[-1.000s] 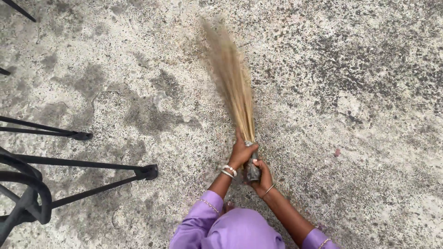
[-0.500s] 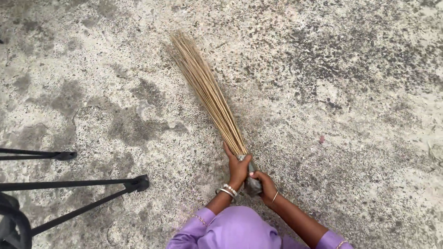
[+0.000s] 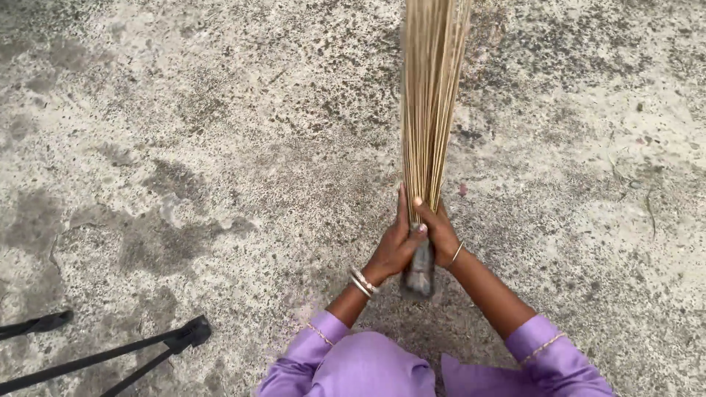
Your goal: Sweeping an outdoor concrete area with a handheld straw broom.
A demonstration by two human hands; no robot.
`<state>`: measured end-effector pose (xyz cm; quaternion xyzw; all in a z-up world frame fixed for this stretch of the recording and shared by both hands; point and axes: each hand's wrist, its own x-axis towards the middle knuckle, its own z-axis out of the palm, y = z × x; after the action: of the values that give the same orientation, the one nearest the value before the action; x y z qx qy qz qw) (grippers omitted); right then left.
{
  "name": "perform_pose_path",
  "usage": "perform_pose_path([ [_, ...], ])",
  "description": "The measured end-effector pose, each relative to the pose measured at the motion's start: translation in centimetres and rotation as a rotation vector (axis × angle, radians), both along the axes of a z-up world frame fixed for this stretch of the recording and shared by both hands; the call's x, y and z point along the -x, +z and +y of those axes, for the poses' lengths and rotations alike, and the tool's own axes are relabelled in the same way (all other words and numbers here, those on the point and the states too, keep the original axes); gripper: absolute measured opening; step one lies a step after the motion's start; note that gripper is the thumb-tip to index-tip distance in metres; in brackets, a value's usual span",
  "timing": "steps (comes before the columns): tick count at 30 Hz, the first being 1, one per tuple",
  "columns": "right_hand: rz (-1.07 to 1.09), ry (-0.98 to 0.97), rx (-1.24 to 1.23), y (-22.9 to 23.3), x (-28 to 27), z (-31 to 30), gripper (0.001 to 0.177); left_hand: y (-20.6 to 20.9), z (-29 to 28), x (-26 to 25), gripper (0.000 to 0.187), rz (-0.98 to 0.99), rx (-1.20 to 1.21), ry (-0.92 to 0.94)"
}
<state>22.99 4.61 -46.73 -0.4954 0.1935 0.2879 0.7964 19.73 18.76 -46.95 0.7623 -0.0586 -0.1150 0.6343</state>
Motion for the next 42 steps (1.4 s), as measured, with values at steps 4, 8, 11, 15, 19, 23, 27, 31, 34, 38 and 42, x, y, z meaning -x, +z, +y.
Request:
perform_pose_path([
  [4,-0.737,0.352,0.783,2.9,-2.1,-4.3,0.108,-1.2,-1.7,2.4,0.124,-0.281,-0.255,-0.243],
  [8,-0.913,1.002,1.228,6.8,-0.6,-11.7,0.09,-2.3,-2.7,3.4,0.104,-0.306,-0.309,-0.404],
  [11,-0.788,1.597,1.445,7.9,0.2,-19.0,0.079,-1.7,-3.6,4.2,0.077,0.013,-0.397,-0.582],
  [15,-0.443,1.464,1.655,1.4,-1.7,-31.8,0.075,1.1,-3.4,4.5,0.064,-0.116,-0.524,-0.74],
  [19,-0.261,0.899,1.69,-0.8,-3.1,-36.6,0.086,3.8,-4.2,2.1,0.057,-0.056,-0.708,-0.835],
  [23,-0.234,0.643,1.576,-0.5,2.9,-32.2,0.091,7.3,-10.1,-2.9,0.048,-0.006,-0.963,-0.948],
  [27,-0.364,0.977,1.453,-5.0,10.4,-34.4,0.078,7.3,-17.3,-7.6,0.041,-0.084,-1.188,-1.07],
  [31,-0.276,0.992,1.494,-9.3,13.0,-43.7,0.077,11.0,-24.4,-11.7,0.038,-0.257,-1.39,-1.128],
  [34,-0.026,0.771,1.47,-6.8,9.5,-46.6,0.071,11.2,-28.1,-13.4,0.035,-0.376,-1.312,-1.072],
  [38,0.044,0.577,1.482,-0.5,10.8,-42.1,0.071,6.3,-31.7,-14.0,0.039,-0.499,-1.21,-1.085],
  [42,-0.118,0.722,1.405,-6.6,19.2,-41.1,0.074,-2.7,-35.7,-14.3,0.03,-0.52,-1.207,-1.474],
])
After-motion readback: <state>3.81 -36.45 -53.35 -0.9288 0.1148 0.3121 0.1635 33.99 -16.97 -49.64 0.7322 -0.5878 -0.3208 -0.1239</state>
